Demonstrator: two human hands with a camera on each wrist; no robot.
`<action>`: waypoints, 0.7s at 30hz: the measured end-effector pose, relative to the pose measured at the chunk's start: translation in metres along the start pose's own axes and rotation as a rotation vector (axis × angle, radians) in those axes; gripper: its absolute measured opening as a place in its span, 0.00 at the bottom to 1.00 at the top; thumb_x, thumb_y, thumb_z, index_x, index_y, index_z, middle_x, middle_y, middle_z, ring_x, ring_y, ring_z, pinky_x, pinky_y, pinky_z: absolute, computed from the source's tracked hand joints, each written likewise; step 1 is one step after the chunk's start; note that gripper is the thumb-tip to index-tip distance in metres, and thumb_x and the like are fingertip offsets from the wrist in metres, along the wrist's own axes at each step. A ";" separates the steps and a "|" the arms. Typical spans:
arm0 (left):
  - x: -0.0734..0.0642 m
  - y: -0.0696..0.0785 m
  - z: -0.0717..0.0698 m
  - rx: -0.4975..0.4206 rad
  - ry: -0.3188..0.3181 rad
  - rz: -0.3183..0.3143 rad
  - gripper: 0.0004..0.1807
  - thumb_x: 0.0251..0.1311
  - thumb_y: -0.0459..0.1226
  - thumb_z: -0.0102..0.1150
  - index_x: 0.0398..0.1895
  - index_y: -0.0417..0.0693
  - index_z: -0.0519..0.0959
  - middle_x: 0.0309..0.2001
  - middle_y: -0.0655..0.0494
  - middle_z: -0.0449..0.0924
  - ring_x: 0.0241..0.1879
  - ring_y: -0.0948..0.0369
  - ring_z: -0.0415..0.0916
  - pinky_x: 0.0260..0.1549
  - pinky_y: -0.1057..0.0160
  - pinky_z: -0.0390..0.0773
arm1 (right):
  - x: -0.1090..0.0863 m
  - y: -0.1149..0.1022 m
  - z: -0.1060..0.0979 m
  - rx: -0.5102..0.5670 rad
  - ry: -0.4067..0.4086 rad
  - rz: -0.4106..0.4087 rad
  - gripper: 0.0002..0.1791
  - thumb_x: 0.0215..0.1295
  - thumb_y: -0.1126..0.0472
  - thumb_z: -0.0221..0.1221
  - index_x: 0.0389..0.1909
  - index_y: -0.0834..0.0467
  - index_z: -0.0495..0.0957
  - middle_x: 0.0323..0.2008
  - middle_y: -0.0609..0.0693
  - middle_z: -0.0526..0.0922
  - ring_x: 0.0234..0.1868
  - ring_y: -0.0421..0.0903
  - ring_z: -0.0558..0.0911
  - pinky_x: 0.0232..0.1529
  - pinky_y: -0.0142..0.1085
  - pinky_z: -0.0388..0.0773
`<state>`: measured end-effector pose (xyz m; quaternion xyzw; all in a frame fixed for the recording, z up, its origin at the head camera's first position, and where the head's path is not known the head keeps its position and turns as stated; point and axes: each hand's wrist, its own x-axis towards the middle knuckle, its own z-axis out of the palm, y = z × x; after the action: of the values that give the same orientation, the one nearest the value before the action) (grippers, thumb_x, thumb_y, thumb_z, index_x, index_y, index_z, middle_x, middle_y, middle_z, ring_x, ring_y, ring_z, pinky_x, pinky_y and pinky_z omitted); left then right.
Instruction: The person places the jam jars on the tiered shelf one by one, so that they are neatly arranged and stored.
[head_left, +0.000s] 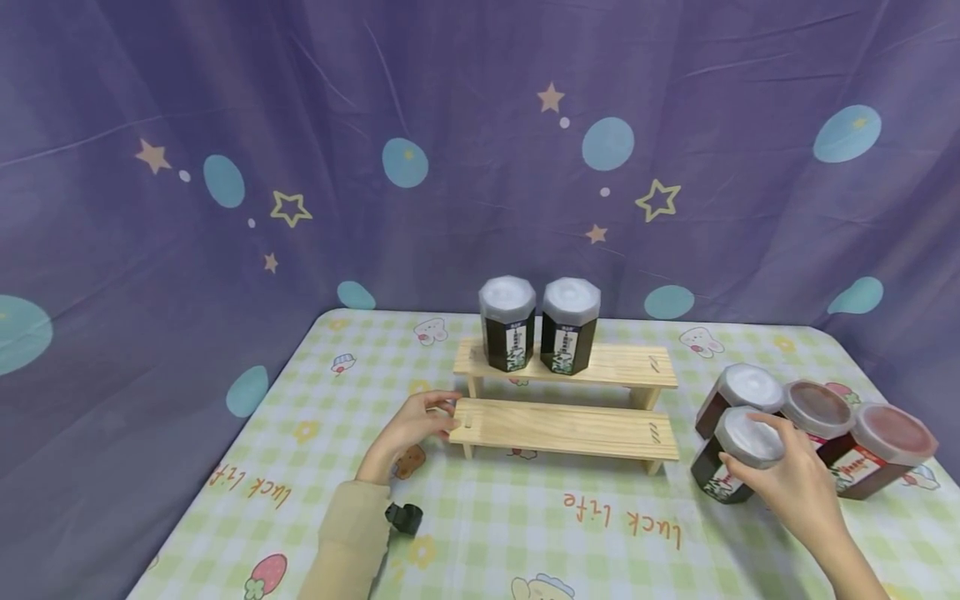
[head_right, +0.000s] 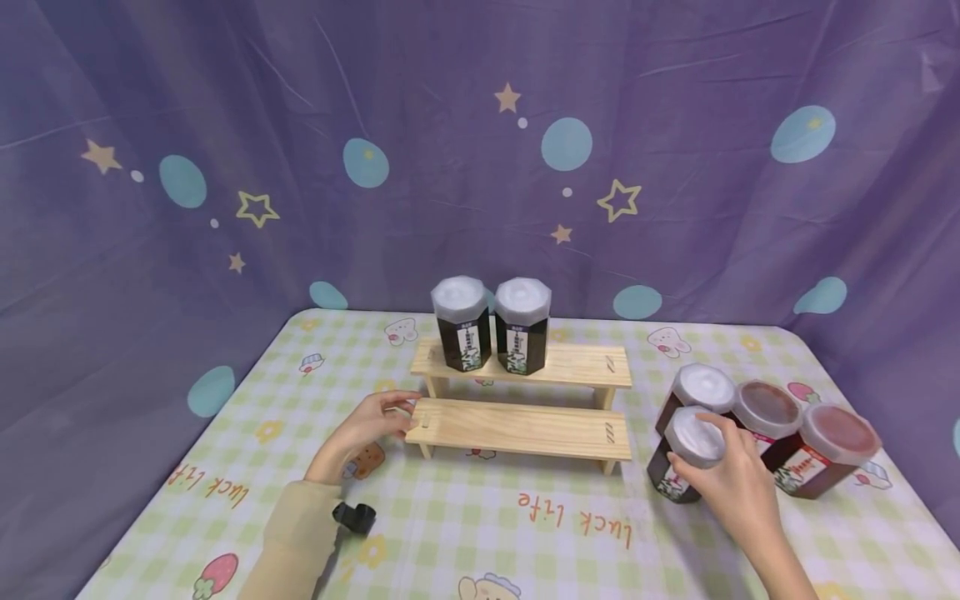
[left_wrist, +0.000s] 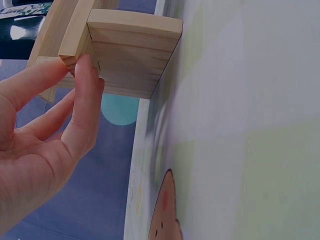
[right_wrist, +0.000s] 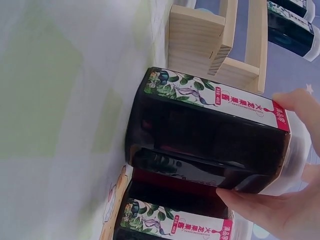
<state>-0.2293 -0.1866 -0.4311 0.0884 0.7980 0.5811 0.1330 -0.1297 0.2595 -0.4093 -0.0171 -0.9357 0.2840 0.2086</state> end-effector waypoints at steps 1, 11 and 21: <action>0.000 0.000 0.000 0.000 -0.002 0.002 0.26 0.52 0.29 0.56 0.57 0.33 0.66 0.39 0.42 0.69 0.26 0.58 0.74 0.31 0.53 0.79 | 0.000 0.000 0.000 -0.002 -0.003 0.005 0.36 0.39 0.56 0.69 0.51 0.61 0.67 0.39 0.68 0.68 0.30 0.58 0.72 0.19 0.42 0.66; -0.001 0.001 0.001 0.002 -0.004 0.003 0.26 0.52 0.29 0.57 0.57 0.33 0.66 0.40 0.41 0.69 0.26 0.59 0.74 0.31 0.52 0.79 | 0.000 -0.005 0.001 0.026 -0.010 0.003 0.36 0.40 0.56 0.69 0.52 0.61 0.67 0.44 0.70 0.67 0.38 0.64 0.70 0.27 0.55 0.67; -0.009 0.016 0.001 -0.038 -0.040 0.001 0.26 0.53 0.26 0.54 0.57 0.28 0.63 0.40 0.36 0.68 0.26 0.59 0.73 0.34 0.45 0.77 | 0.002 -0.011 0.000 0.027 0.055 -0.041 0.36 0.37 0.58 0.70 0.51 0.59 0.69 0.43 0.66 0.68 0.34 0.63 0.72 0.24 0.53 0.68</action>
<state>-0.2209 -0.1832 -0.4153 0.0981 0.7840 0.5942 0.1504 -0.1310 0.2503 -0.4028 -0.0028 -0.9258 0.2918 0.2404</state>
